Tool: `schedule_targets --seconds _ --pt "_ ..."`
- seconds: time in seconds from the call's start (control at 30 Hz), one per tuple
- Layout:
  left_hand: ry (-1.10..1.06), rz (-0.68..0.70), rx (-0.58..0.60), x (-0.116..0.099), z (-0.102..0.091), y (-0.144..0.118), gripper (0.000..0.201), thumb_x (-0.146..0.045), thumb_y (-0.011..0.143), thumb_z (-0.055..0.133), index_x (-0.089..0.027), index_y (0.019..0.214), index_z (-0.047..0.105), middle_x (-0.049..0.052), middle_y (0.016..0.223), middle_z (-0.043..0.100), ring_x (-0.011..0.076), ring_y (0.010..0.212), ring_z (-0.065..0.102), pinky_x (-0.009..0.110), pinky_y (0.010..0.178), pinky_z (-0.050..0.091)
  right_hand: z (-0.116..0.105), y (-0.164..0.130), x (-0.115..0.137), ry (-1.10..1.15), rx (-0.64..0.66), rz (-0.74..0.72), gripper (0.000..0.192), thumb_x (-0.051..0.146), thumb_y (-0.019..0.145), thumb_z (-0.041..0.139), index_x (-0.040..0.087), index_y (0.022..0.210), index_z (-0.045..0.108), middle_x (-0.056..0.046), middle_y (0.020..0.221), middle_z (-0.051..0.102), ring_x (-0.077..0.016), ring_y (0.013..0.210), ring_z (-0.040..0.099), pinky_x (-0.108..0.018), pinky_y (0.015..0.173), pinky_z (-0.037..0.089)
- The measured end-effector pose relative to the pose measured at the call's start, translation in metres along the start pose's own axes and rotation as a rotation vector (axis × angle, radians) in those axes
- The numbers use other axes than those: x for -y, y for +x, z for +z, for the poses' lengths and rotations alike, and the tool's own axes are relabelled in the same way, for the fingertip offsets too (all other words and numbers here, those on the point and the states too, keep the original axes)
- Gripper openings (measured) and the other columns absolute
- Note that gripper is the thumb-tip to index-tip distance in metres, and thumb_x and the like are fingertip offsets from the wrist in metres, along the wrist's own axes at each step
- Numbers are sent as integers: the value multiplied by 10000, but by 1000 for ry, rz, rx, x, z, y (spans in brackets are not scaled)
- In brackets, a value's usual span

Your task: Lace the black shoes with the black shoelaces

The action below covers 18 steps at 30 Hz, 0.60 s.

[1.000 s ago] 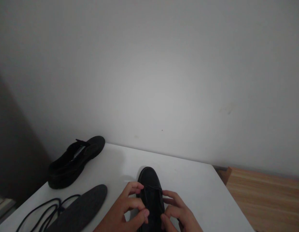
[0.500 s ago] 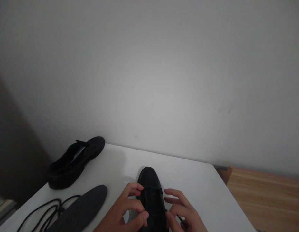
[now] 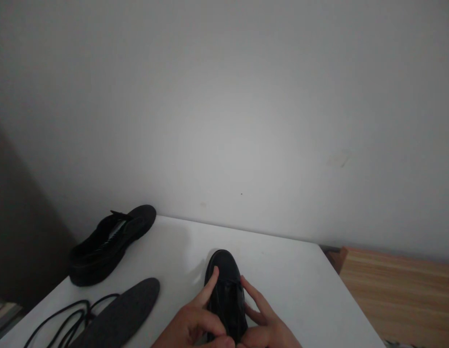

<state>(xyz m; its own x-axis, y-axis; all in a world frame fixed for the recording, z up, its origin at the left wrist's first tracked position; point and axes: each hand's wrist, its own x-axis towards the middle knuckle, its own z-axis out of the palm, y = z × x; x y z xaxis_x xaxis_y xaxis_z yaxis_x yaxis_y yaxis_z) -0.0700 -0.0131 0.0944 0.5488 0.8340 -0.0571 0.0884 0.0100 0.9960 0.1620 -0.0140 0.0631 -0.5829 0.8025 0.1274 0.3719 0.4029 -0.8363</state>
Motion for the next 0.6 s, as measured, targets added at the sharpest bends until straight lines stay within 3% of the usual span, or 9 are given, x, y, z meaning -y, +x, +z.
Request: schedule_targets --seconds 0.1,0.2,0.3,0.4,0.43,0.5,0.6 --pt "-71 -17 10 -3 -1 -2 336 -545 794 733 -220 793 819 -55 1651 121 416 1502 141 496 1096 374 2 -3 -1 33 -20 20 269 425 886 676 290 704 823 -74 1002 811 -256 1500 161 -455 1226 205" --pt "-89 -32 19 -10 -3 -4 307 -509 795 749 -210 783 814 -7 1654 158 406 1506 120 504 1120 330 4 -5 -1 70 -39 32 245 385 875 697 312 673 815 -61 829 817 -239 1495 204 -458 1231 170" --pt "-91 -27 41 -15 -6 -3 270 -454 801 761 -192 764 815 57 1641 218 378 1513 85 513 1129 295 5 -5 0 118 -45 23 270 459 869 685 301 703 828 -77 1125 780 -266 1483 246 -452 1221 189" --pt "-110 -4 96 -12 -12 1 307 -477 791 760 -180 740 822 127 1600 327 392 1501 166 532 1102 315 3 -4 4 172 -102 -19 381 580 841 661 267 712 835 -50 1539 455 -329 1467 263 -472 1191 253" --pt "-106 13 115 -10 -13 2 323 -493 790 754 -182 743 827 143 1572 388 384 1506 162 534 1108 306 2 -4 7 182 -131 -23 409 599 841 648 260 708 834 -38 1577 385 -340 1464 268 -480 1177 283" --pt "-68 48 119 -7 -16 2 332 -517 804 730 -203 785 836 134 1543 453 353 1522 128 517 1137 272 -2 -6 14 156 -186 -12 430 596 866 619 262 698 831 -47 1555 435 -346 1443 338 -489 1153 332" --pt "63 94 -90 -8 -16 -5 304 -521 854 673 -257 843 822 105 1422 550 321 1443 328 448 1137 308 -11 -12 27 -25 -271 67 418 542 910 591 275 676 812 -97 1377 633 -309 1212 637 -434 1018 502"
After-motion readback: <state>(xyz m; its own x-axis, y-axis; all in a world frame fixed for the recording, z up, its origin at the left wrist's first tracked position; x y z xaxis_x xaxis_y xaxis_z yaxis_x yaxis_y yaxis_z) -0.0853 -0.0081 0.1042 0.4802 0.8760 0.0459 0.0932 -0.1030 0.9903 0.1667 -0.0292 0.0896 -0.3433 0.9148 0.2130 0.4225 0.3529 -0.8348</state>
